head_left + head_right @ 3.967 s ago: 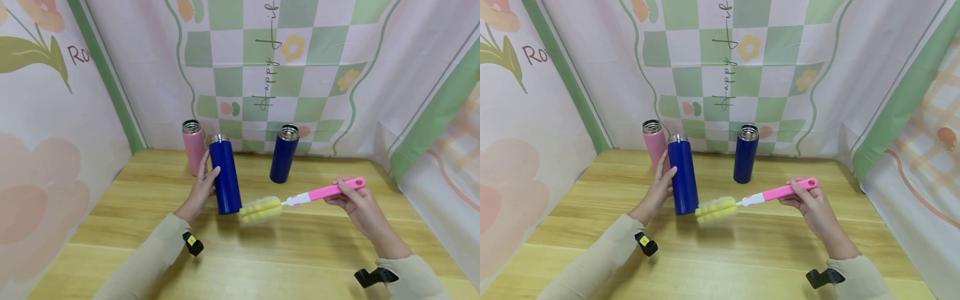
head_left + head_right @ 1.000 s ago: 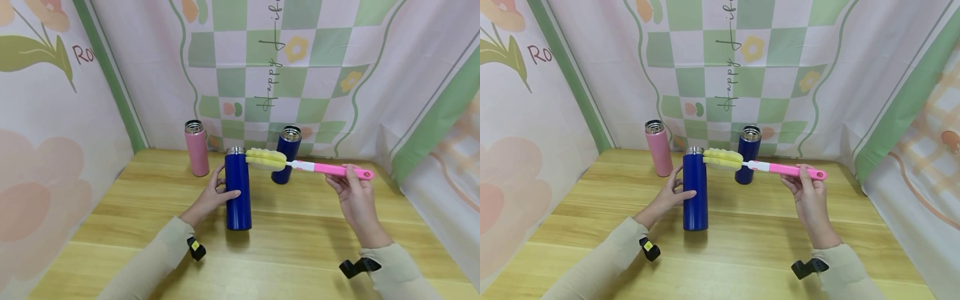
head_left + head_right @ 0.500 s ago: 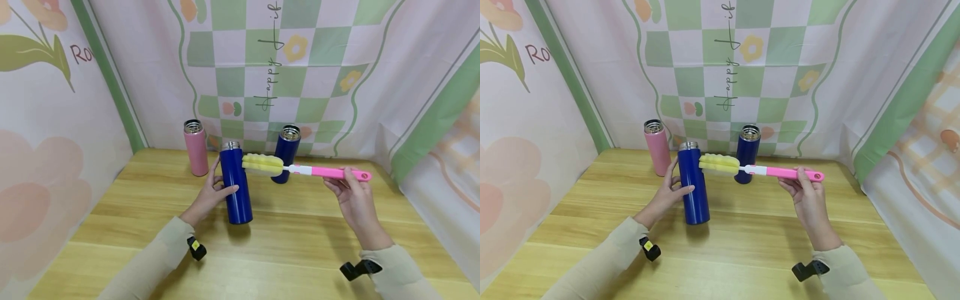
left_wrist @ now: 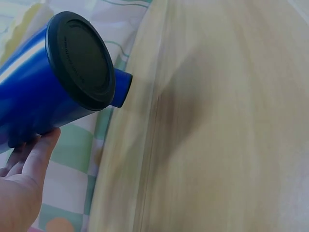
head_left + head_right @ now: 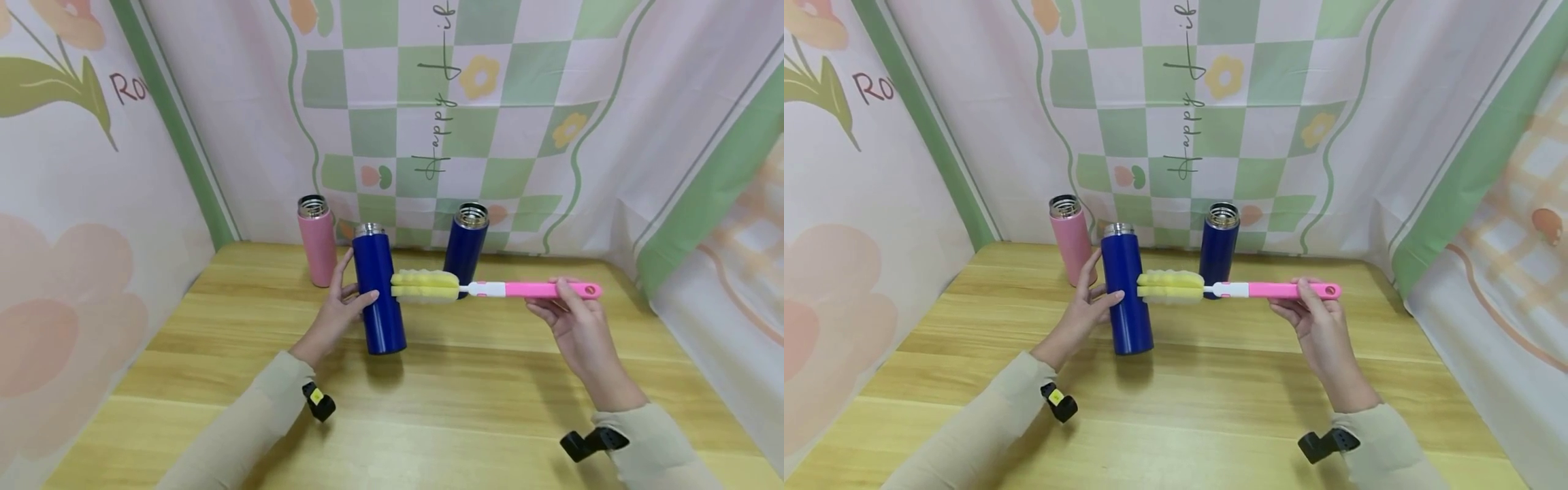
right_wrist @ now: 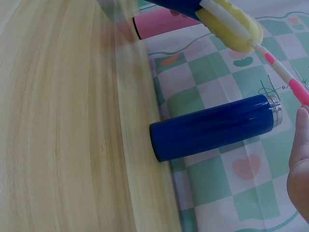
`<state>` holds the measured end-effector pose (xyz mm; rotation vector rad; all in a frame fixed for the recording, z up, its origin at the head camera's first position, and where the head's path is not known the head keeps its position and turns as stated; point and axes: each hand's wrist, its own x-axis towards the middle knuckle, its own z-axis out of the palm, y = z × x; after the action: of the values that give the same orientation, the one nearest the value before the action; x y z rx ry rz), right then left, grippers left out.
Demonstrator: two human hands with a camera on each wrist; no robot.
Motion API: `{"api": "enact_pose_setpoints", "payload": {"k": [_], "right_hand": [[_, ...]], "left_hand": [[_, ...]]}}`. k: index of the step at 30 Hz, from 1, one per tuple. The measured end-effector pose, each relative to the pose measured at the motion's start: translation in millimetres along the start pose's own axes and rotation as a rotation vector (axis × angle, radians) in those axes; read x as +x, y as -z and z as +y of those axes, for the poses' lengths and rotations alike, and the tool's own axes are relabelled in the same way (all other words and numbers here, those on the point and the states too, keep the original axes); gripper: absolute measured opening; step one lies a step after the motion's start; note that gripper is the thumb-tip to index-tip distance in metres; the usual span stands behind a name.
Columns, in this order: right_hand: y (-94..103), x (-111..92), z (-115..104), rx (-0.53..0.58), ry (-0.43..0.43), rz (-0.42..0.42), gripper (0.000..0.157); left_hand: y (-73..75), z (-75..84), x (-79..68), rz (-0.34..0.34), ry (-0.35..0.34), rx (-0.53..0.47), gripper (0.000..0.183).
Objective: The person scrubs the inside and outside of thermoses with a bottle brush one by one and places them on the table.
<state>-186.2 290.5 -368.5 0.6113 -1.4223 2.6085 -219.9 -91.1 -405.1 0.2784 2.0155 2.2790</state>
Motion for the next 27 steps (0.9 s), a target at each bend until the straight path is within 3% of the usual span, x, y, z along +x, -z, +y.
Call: {"api": "enact_pose_setpoints", "payload": {"k": [10,17,27], "right_hand": [[6.5,-3.0,-1.3,-0.007,-0.040,-0.065,0.028],[10.4,-5.6,-6.0,-0.096,-0.081,-0.091,0.029],[16.2,-7.0,-10.2,-0.134,-0.104,-0.111,0.031]], "left_hand": [[4.2,6.3,-0.4,0.007,-0.005,0.009,0.084],[5.2,9.6,-0.9,0.036,0.010,0.006,0.081],[6.6,7.9,1.0,0.028,0.014,-0.010,0.080]]}}
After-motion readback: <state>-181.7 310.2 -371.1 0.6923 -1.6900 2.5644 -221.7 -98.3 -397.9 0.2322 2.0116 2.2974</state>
